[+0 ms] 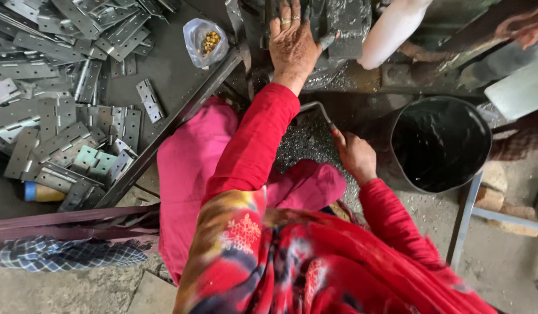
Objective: The person sits on the floor and repeatedly picks up metal hinge pieces from a pile, grinds them against a rotating wheel, and places the finished pieces back into the pile. The person uses a small metal tool to assist in holding the pieces during grinding.
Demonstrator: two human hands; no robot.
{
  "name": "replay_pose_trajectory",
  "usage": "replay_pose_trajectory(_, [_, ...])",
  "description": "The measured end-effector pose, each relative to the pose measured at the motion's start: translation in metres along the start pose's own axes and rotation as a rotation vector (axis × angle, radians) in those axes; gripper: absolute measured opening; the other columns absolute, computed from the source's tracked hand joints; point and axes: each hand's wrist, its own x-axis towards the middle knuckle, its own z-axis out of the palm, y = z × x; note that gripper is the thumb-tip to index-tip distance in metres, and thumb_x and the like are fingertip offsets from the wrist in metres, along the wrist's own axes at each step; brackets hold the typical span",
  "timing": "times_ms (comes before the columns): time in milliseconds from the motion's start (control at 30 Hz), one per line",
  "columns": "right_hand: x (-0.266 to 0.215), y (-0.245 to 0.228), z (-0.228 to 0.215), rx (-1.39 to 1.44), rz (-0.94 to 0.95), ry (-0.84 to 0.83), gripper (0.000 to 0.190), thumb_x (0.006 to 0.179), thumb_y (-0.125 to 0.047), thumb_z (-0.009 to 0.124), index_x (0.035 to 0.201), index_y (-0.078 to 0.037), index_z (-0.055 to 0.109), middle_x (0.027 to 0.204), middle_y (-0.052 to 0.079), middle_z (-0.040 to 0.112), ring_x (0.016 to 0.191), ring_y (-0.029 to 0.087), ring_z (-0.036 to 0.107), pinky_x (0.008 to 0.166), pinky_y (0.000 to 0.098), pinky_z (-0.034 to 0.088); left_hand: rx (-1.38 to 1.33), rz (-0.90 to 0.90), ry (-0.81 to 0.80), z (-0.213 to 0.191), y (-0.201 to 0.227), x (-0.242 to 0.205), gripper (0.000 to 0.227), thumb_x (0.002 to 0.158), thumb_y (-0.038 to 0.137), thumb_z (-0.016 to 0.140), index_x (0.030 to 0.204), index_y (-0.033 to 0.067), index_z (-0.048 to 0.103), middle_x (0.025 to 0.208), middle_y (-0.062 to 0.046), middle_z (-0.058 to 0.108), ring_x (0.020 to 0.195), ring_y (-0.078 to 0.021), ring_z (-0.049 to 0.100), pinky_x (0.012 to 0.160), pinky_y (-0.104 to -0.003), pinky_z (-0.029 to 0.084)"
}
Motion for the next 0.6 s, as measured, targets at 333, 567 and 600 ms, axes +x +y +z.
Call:
replay_pose_trajectory(333, [-0.003, -0.069, -0.104, 0.209, -0.293, 0.519, 0.06, 0.115, -0.056, 0.036, 0.142, -0.004, 0.053, 0.122, 0.025, 0.057, 0.111, 0.046, 0.058, 0.091, 0.0562, 0.047, 0.165, 0.224, 0.177, -0.022, -0.017, -0.088, 0.065, 0.079, 0.012, 0.075, 0.142, 0.0055, 0.062, 0.168, -0.017, 0.03, 0.153, -0.0291, 0.036, 0.103, -0.033, 0.041])
replay_pose_trajectory(567, [-0.01, -0.091, -0.121, 0.189, -0.236, 0.785, 0.08, 0.112, -0.068, 0.022, 0.163, -0.01, 0.044, 0.172, 0.02, 0.023, 0.159, 0.04, 0.018, 0.13, 0.0585, 0.015, -0.223, 0.406, 0.127, -0.025, -0.035, -0.095, 0.031, 0.097, 0.006, 0.071, 0.127, 0.0068, 0.066, 0.141, -0.01, 0.058, 0.123, -0.0249, 0.062, 0.109, -0.043, 0.05])
replay_pose_trajectory(600, [-0.011, -0.09, -0.12, 0.178, -0.223, 0.818, 0.085, 0.111, -0.071, 0.02, 0.166, -0.011, 0.042, 0.176, 0.019, 0.015, 0.161, 0.039, 0.011, 0.131, 0.0579, 0.01, -0.26, 0.392, 0.276, -0.025, -0.023, -0.083, 0.031, 0.097, 0.006, 0.071, 0.128, 0.0086, 0.068, 0.136, -0.008, 0.06, 0.118, -0.0234, 0.063, 0.105, -0.043, 0.052])
